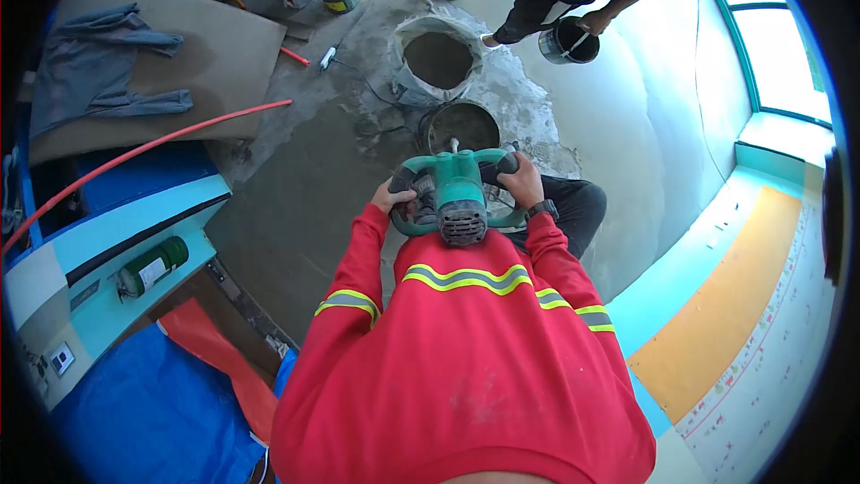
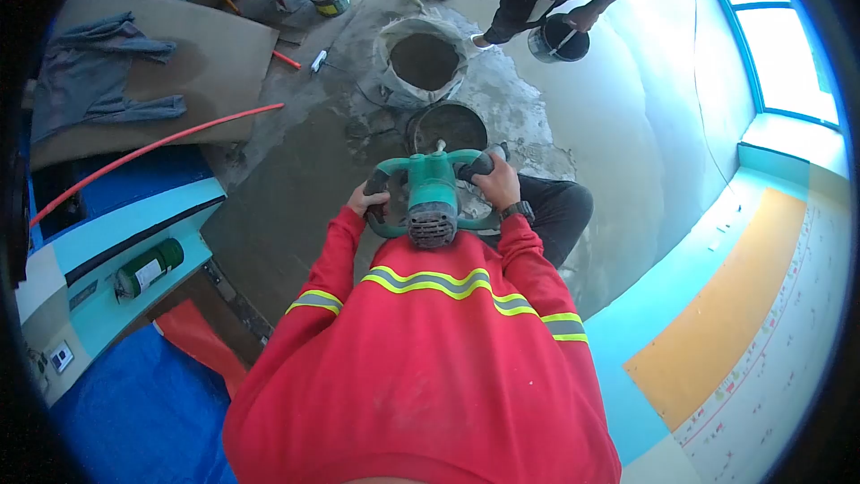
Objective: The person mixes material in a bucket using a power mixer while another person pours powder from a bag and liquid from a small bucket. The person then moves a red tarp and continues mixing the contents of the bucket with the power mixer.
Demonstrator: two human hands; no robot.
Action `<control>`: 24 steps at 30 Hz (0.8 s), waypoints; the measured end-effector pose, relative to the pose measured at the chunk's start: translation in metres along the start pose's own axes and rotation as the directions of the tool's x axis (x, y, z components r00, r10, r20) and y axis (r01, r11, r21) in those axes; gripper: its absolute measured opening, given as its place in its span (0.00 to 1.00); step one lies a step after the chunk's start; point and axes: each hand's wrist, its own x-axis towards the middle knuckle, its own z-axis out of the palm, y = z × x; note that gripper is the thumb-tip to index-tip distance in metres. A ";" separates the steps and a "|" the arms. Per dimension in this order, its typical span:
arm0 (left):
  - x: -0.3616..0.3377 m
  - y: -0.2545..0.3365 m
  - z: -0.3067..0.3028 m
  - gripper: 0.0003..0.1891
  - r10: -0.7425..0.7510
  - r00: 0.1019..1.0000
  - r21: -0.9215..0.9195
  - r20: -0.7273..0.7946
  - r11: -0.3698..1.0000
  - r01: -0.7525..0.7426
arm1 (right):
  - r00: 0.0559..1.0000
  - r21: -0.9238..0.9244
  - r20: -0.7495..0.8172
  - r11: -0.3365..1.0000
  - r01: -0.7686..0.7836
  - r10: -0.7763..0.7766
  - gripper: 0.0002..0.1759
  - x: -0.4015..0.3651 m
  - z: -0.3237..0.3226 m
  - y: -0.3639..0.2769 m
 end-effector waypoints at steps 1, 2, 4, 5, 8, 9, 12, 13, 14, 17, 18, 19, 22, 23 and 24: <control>0.002 0.000 -0.001 0.18 -0.005 1.000 0.011 0.009 1.000 0.005 | 1.000 -0.002 0.010 1.000 0.004 -0.004 0.29 -0.001 0.000 0.000; 0.003 -0.002 -0.001 0.18 -0.003 1.000 0.047 -0.004 0.999 0.003 | 1.000 -0.003 0.021 1.000 0.006 -0.006 0.29 -0.002 -0.001 0.001; 0.006 -0.005 -0.002 0.18 -0.001 1.000 0.123 -0.029 0.992 0.004 | 1.000 0.033 -0.012 0.999 0.008 -0.008 0.29 -0.006 0.002 0.007; 0.007 -0.007 -0.003 0.18 0.000 0.999 0.139 -0.043 0.990 0.006 | 1.000 0.055 -0.030 0.998 0.007 -0.006 0.29 -0.009 0.004 0.011; 0.001 0.010 0.014 0.18 -0.027 0.996 0.164 -0.080 0.986 0.040 | 0.998 0.069 -0.057 0.998 -0.014 0.018 0.26 -0.021 0.005 0.018; 0.000 0.017 0.020 0.18 -0.053 0.994 0.157 -0.091 0.985 0.067 | 0.997 0.093 -0.066 0.995 -0.033 0.039 0.26 -0.024 0.005 0.022; 0.006 0.021 0.029 0.19 -0.069 0.992 0.189 -0.104 0.978 0.088 | 0.990 0.160 -0.096 0.983 -0.088 0.105 0.25 -0.035 0.008 0.031; 0.009 0.023 0.032 0.19 -0.063 0.993 0.211 -0.102 0.974 0.084 | 0.986 0.159 -0.114 0.982 -0.099 0.118 0.25 -0.038 0.008 0.033; 0.011 0.024 0.034 0.18 -0.046 0.994 0.248 -0.098 0.966 0.069 | 0.982 0.157 -0.132 0.981 -0.112 0.133 0.24 -0.041 0.009 0.035; 0.014 0.039 0.048 0.18 -0.005 0.997 0.342 -0.082 0.939 0.033 | 0.969 0.201 -0.196 0.973 -0.114 0.154 0.23 -0.055 0.008 0.042; 0.011 0.048 0.055 0.18 -0.003 0.997 0.365 -0.081 0.931 0.032 | 0.964 0.224 -0.216 0.969 -0.109 0.158 0.23 -0.058 0.007 0.042; 0.005 0.050 0.059 0.18 -0.008 0.996 0.387 -0.083 0.921 0.040 | 0.959 0.230 -0.228 0.966 -0.116 0.169 0.23 -0.063 0.007 0.042; 0.002 0.053 0.060 0.18 -0.047 0.996 0.431 -0.070 0.899 0.073 | 0.940 0.261 -0.272 0.956 -0.135 0.207 0.22 -0.075 0.006 0.040; 0.000 0.052 0.059 0.17 -0.044 0.996 0.434 -0.077 0.898 0.074 | 0.938 0.264 -0.274 0.955 -0.137 0.210 0.22 -0.079 0.009 0.041; -0.002 0.049 0.059 0.17 -0.038 0.996 0.434 -0.084 0.898 0.071 | 0.938 0.264 -0.277 0.955 -0.135 0.209 0.22 -0.080 0.011 0.042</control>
